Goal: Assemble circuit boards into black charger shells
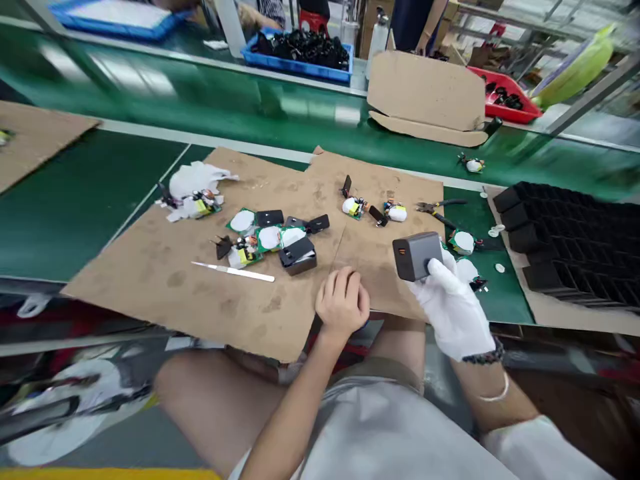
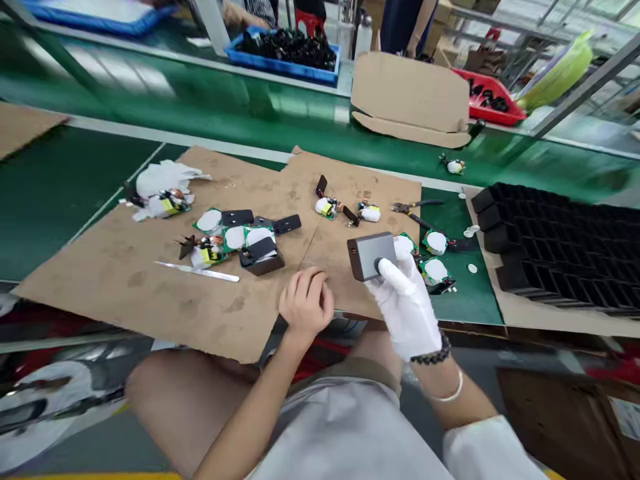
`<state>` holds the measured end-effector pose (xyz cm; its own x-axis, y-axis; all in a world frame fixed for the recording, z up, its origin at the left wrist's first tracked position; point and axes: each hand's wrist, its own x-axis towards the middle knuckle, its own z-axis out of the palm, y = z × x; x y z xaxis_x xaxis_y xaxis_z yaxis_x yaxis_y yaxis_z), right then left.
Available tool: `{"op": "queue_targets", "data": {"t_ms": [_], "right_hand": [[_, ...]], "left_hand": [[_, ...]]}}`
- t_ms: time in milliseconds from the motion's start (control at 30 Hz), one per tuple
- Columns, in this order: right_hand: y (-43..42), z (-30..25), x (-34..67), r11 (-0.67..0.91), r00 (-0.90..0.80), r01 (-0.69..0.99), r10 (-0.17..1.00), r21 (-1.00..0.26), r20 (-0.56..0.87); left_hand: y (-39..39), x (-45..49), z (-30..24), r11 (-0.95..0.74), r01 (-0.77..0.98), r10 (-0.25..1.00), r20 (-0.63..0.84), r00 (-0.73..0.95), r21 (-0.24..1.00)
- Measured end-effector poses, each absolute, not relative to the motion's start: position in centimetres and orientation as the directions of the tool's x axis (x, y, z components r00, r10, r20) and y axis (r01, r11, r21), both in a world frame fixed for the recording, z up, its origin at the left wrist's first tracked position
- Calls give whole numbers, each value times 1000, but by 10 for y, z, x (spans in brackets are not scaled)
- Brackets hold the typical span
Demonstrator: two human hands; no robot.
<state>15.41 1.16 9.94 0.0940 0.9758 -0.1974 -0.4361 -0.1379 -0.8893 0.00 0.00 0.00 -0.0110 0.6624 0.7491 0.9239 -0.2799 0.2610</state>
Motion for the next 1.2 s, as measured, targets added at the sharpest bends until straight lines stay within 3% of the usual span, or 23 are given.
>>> {"op": "queue_targets", "data": {"t_ms": [67,167,200,267,333,467,633,900,1033,1200], "right_hand": [[47,106,172,-273,-81,-418,961,-866,-264],[119,115,189,-291,-156,-242,953,-926,-258],[148,118,191,-224,-108,-135,972,-965,-211],[208,124,190,-55,67,350,997,-935,-34],[259,126,188,-30,176,499,982,-866,67],[316,111,188,-37,192,693,972,-720,135],[348,104,221,-70,130,834,989,-547,72],[352,100,303,-201,219,925,975,-321,21],[349,106,296,-97,94,956,995,-277,-23],[313,128,263,170,-203,947,974,-274,-96]], "left_hand": [[0,0,-3,-282,926,653,757,-6,251],[0,-1,-10,-312,924,601,799,9,223],[0,-2,-13,-330,921,572,820,18,210],[0,-4,-19,-379,911,505,861,58,161],[1,-6,-24,-415,903,457,884,101,111],[0,-10,-26,-433,899,448,881,152,65],[-2,-13,-26,-442,897,460,867,193,34],[1,-18,-28,-486,873,433,857,279,-39],[0,-17,-30,-485,874,432,859,277,-38],[1,-16,-29,-471,882,436,861,260,-28]]}}
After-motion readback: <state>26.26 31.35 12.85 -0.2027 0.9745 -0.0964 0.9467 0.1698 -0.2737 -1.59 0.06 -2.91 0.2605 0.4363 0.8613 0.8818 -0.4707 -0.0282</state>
